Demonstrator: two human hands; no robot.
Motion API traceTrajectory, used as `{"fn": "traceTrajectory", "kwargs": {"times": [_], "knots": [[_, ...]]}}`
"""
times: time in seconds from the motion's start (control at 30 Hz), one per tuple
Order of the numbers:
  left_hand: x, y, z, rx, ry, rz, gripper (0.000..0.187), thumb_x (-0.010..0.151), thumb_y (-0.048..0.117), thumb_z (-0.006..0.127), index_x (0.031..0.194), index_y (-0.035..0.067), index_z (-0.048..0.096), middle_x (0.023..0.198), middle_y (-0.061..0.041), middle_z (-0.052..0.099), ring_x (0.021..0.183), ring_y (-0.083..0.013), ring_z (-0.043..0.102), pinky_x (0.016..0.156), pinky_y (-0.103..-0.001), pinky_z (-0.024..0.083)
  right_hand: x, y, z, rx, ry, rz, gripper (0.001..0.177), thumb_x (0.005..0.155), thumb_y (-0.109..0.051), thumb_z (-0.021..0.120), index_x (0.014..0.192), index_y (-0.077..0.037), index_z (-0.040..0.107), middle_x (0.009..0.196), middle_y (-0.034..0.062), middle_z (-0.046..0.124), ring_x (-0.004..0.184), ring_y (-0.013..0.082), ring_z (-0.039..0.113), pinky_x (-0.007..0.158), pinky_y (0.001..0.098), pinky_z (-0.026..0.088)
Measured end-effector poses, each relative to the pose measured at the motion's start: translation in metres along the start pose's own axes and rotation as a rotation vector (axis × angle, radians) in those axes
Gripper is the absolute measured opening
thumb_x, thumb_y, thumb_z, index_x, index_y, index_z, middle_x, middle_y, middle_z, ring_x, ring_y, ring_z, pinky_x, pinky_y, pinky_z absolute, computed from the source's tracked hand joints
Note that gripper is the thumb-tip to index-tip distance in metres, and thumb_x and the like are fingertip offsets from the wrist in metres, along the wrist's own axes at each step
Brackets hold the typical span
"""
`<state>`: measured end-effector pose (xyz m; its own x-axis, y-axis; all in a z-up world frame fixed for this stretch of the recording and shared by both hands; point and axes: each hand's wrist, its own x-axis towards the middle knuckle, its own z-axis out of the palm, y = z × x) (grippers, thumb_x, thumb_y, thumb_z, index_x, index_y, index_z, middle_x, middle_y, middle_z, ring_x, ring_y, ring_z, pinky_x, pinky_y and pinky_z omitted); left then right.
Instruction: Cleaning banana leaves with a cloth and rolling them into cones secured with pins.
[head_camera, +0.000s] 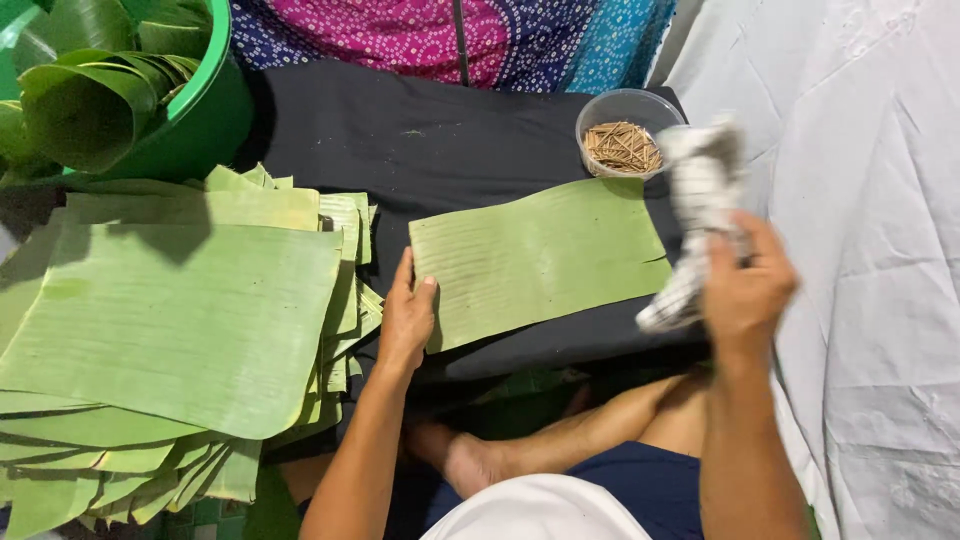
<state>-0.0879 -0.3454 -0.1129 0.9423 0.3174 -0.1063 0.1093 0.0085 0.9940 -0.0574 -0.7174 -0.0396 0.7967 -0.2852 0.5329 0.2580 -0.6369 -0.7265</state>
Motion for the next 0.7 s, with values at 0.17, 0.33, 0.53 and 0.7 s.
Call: {"fn": "traceTrajectory", "kwargs": {"times": [0.17, 0.33, 0.53, 0.7], "knots": [[0.013, 0.0, 0.003, -0.012, 0.01, -0.07, 0.058, 0.1, 0.009, 0.048, 0.157, 0.003, 0.036, 0.141, -0.017, 0.061, 0.12, -0.0208, 0.064, 0.101, -0.029, 0.048, -0.043, -0.069, 0.085, 0.09, -0.312, -0.146, 0.03, 0.084, -0.009, 0.074, 0.114, -0.008, 0.074, 0.108, 0.0152, 0.074, 0.094, 0.0295, 0.07, 0.086, 0.0387, 0.054], [0.019, -0.019, -0.005, 0.032, 0.08, -0.194, 0.057, 0.099, 0.008, 0.05, 0.156, 0.007, 0.042, 0.132, -0.013, 0.068, 0.094, -0.017, 0.061, 0.079, -0.029, 0.051, -0.084, -0.1, 0.165, 0.152, -0.494, -0.4, 0.023, 0.09, -0.022, 0.076, 0.111, -0.013, 0.071, 0.12, 0.0106, 0.073, 0.117, 0.0312, 0.067, 0.106, 0.0448, 0.053], [0.022, -0.035, -0.011, -0.111, -0.001, -0.099, 0.055, 0.099, 0.006, 0.053, 0.153, 0.003, 0.045, 0.124, -0.013, 0.068, 0.094, -0.0134, 0.062, 0.079, -0.027, 0.052, -0.08, -0.099, 0.194, -0.19, -0.862, -0.581, 0.06, 0.099, -0.039, 0.056, 0.154, -0.018, 0.045, 0.159, 0.0165, 0.037, 0.148, 0.0406, 0.031, 0.113, 0.0687, 0.022], [0.017, -0.021, -0.008, 0.041, 0.023, -0.099, 0.056, 0.095, 0.003, 0.052, 0.151, 0.005, 0.046, 0.128, -0.012, 0.07, 0.106, -0.0163, 0.068, 0.094, -0.027, 0.051, -0.045, -0.064, 0.197, -0.385, -1.011, -0.368, 0.059, 0.101, -0.048, 0.044, 0.154, -0.022, 0.037, 0.168, 0.0114, 0.025, 0.15, 0.0372, 0.018, 0.116, 0.0668, 0.006]]}}
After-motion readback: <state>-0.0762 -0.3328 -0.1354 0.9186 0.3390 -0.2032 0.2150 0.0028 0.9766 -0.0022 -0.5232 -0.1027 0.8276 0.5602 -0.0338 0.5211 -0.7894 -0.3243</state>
